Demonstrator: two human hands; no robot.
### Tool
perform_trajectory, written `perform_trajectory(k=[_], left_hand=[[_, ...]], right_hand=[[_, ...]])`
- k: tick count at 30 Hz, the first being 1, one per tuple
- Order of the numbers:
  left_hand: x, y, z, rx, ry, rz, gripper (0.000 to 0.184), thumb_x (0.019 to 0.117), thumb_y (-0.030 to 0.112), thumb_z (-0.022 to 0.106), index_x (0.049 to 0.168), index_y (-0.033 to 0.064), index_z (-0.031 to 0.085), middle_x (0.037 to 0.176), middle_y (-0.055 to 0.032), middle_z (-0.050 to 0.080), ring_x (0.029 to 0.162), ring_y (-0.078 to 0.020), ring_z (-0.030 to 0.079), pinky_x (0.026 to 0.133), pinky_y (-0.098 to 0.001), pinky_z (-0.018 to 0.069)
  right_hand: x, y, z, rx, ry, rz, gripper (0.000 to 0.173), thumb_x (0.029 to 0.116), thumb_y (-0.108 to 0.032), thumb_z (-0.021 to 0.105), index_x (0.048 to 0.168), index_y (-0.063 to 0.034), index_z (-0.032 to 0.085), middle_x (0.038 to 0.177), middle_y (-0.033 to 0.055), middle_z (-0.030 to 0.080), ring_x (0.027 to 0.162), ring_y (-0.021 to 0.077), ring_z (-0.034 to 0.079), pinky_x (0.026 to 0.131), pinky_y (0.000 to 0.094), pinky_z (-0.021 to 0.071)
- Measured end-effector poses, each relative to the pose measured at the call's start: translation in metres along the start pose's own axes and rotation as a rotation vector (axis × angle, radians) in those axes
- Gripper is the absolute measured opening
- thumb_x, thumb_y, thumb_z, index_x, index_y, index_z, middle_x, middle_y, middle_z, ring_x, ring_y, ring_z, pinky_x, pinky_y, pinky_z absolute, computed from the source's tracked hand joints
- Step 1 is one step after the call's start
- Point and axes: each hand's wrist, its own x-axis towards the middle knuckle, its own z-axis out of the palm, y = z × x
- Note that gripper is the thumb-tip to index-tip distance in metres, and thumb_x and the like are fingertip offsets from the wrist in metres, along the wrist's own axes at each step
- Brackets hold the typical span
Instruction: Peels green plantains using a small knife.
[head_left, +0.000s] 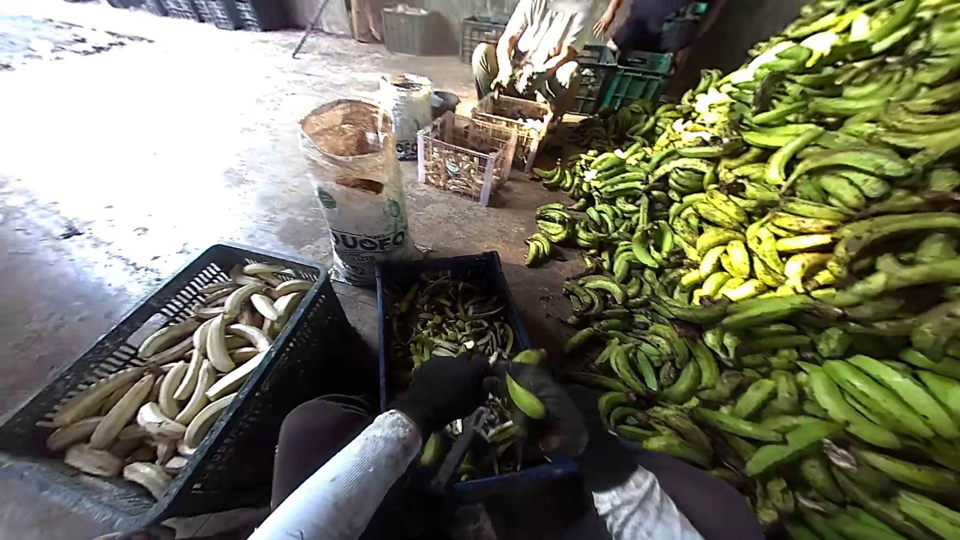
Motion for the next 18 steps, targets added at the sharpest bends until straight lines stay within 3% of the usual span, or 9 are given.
perform_trajectory(k=[2,4,7,8,9,10,14,17,18], left_hand=[[0.003,-0.019,-0.011,-0.001,-0.005,-0.036,0.042,0.1060,0.041,0.043,0.124,0.0091,0.062,0.117,-0.0179,0.067,0.103,-0.0405,0.068,0.082,-0.0628,0.0526],[0.006,-0.042,-0.029,-0.176,0.029,-0.264,0.053,0.1086,0.051,0.037,0.131,0.0085,0.059,0.122,-0.0197,0.067,0.113,-0.0410,0.066,0.092,-0.0661,0.0508],[0.000,-0.085,-0.055,-0.679,0.374,-0.450,0.057,0.1098,0.050,0.032,0.137,0.0073,0.058,0.122,-0.0177,0.068,0.114,-0.0313,0.066,0.100,-0.0552,0.0506],[-0.003,-0.093,-0.056,-0.887,0.533,-0.457,0.051,0.1107,0.043,0.035,0.131,0.0051,0.062,0.107,-0.0145,0.070,0.098,-0.0250,0.068,0.089,-0.0463,0.0550],[-0.004,-0.099,-0.054,-1.108,0.688,-0.457,0.042,0.1113,0.037,0.038,0.119,0.0039,0.063,0.083,-0.0077,0.063,0.071,-0.0174,0.062,0.067,-0.0357,0.0544],[-0.006,-0.104,-0.053,-1.314,0.789,-0.452,0.039,0.1119,0.033,0.038,0.111,0.0033,0.062,0.071,-0.0041,0.057,0.058,-0.0147,0.056,0.057,-0.0322,0.0513],[-0.018,-0.118,-0.041,-1.513,0.903,-0.285,0.038,0.1130,0.028,0.031,0.113,0.0039,0.060,0.075,-0.0011,0.055,0.061,-0.0109,0.053,0.058,-0.0272,0.0501],[-0.023,-0.122,-0.039,-1.600,0.908,-0.202,0.035,0.1122,0.024,0.031,0.112,0.0028,0.059,0.073,-0.0004,0.056,0.058,-0.0089,0.053,0.055,-0.0239,0.0499],[-0.025,-0.123,-0.041,-1.619,0.917,-0.190,0.034,0.1118,0.022,0.030,0.113,0.0029,0.058,0.073,-0.0001,0.056,0.057,-0.0082,0.053,0.054,-0.0228,0.0501]], right_hand=[[-0.005,0.007,0.007,-0.103,-0.131,0.028,0.027,0.1021,-0.036,0.048,0.110,-0.0144,0.062,0.076,0.0013,0.066,0.055,0.0067,0.060,0.048,0.0213,0.0521],[-0.013,0.022,0.020,-0.338,-0.267,0.082,0.036,0.0940,-0.044,0.060,0.116,-0.0147,0.064,0.084,-0.0008,0.068,0.064,0.0067,0.063,0.056,0.0235,0.0547],[0.005,0.021,0.050,-0.587,-0.195,0.272,0.047,0.0960,-0.045,0.064,0.129,-0.0125,0.055,0.090,0.0019,0.065,0.072,0.0116,0.063,0.063,0.0310,0.0552],[0.024,0.015,0.052,-0.636,-0.126,0.257,0.047,0.0961,-0.045,0.063,0.128,-0.0116,0.055,0.089,0.0024,0.065,0.071,0.0125,0.063,0.062,0.0324,0.0553],[0.044,0.000,0.056,-0.682,-0.051,0.212,0.047,0.0972,-0.044,0.063,0.129,-0.0091,0.056,0.091,0.0042,0.065,0.073,0.0143,0.063,0.064,0.0346,0.0554],[0.065,-0.020,0.063,-0.728,-0.002,0.147,0.045,0.0986,-0.043,0.062,0.128,-0.0084,0.057,0.090,0.0043,0.065,0.071,0.0140,0.063,0.061,0.0337,0.0552],[0.158,-0.125,0.099,-0.874,-0.010,-0.250,0.038,0.1048,-0.042,0.050,0.122,-0.0100,0.061,0.086,-0.0006,0.062,0.070,0.0074,0.057,0.063,0.0267,0.0510],[0.214,-0.201,0.159,-0.666,0.077,-0.376,0.039,0.1072,-0.043,0.041,0.123,-0.0108,0.056,0.089,0.0036,0.064,0.069,0.0130,0.062,0.061,0.0303,0.0546],[0.218,-0.219,0.175,-0.604,0.110,-0.396,0.042,0.1067,-0.044,0.041,0.131,-0.0130,0.053,0.099,0.0060,0.064,0.075,0.0153,0.064,0.064,0.0317,0.0559]])
